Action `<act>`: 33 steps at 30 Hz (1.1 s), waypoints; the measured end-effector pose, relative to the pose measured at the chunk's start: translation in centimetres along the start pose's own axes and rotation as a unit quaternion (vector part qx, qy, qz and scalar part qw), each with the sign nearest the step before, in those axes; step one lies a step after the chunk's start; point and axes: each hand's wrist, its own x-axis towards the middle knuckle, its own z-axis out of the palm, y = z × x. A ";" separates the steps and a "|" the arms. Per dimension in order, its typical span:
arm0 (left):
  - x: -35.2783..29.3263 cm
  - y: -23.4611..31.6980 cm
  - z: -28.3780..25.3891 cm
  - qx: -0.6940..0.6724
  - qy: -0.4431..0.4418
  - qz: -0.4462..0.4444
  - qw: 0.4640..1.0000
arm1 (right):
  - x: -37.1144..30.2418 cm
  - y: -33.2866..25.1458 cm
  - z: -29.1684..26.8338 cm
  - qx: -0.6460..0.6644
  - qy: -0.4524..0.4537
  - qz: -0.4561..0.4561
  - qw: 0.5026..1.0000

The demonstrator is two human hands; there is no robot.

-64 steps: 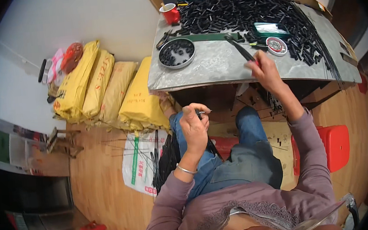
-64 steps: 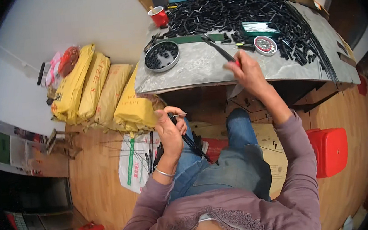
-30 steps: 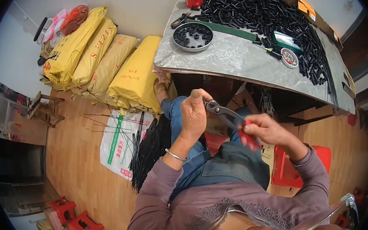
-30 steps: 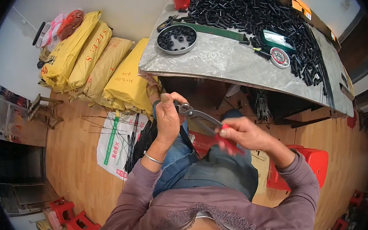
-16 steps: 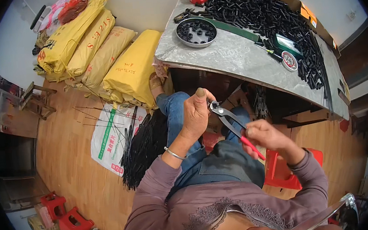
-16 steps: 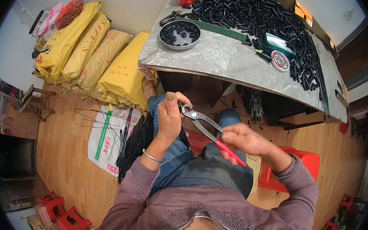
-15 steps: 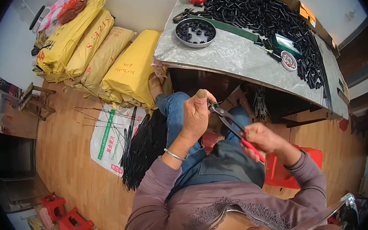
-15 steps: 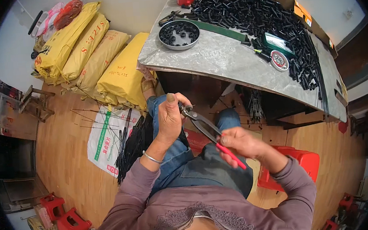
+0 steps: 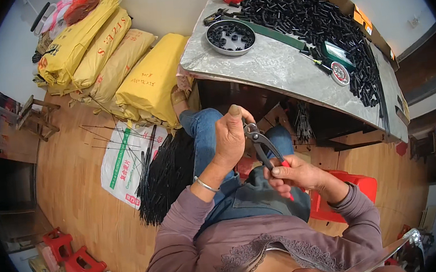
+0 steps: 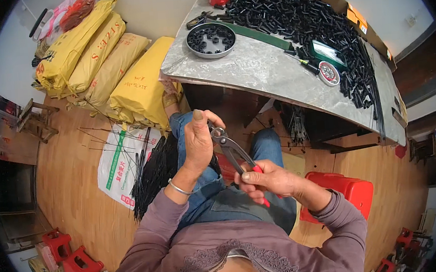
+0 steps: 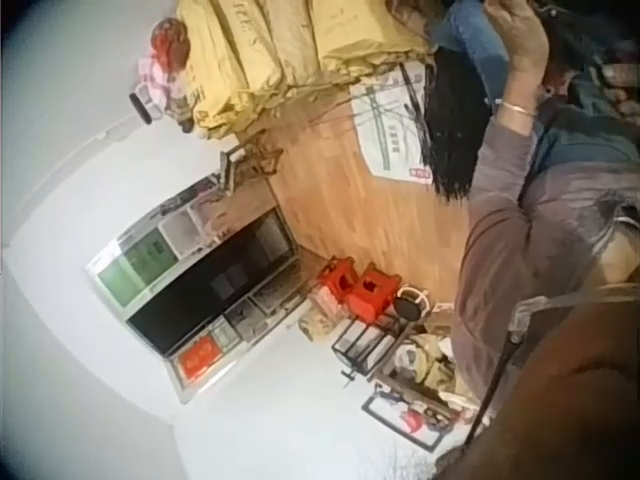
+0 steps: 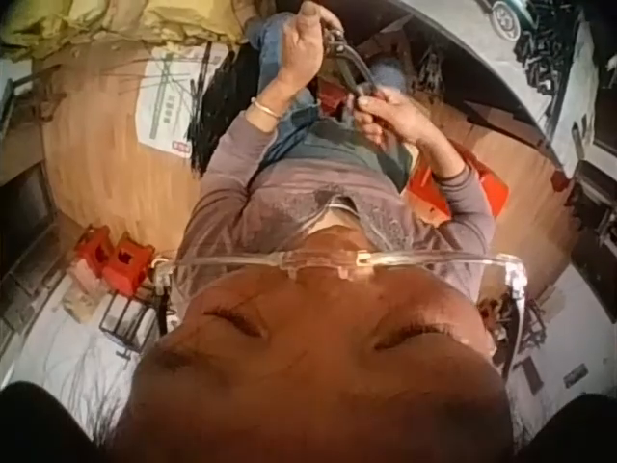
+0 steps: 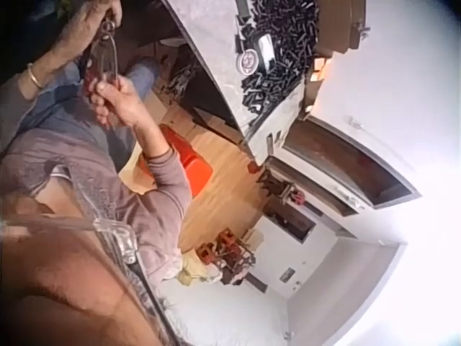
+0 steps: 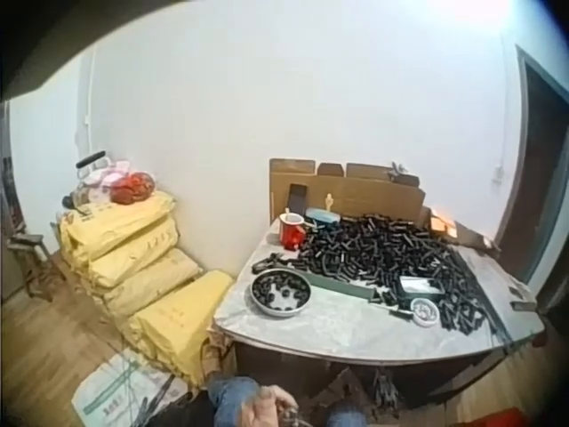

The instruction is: Organizing, bundling, and trimming black wires using pliers and labels at a manufacturing workstation.

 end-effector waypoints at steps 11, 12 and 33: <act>0.0 -0.6 -0.8 -0.063 -0.042 -0.060 0.995 | -0.8 -3.3 0.7 -0.169 0.039 -0.002 0.985; -0.1 -0.3 -0.9 -0.061 -0.047 -0.070 0.995 | -0.8 -3.2 0.8 -0.176 0.052 0.004 0.983; -0.5 -0.6 0.4 -0.113 -0.031 -0.093 0.989 | -1.6 -7.9 -12.7 -0.631 0.571 -0.300 0.432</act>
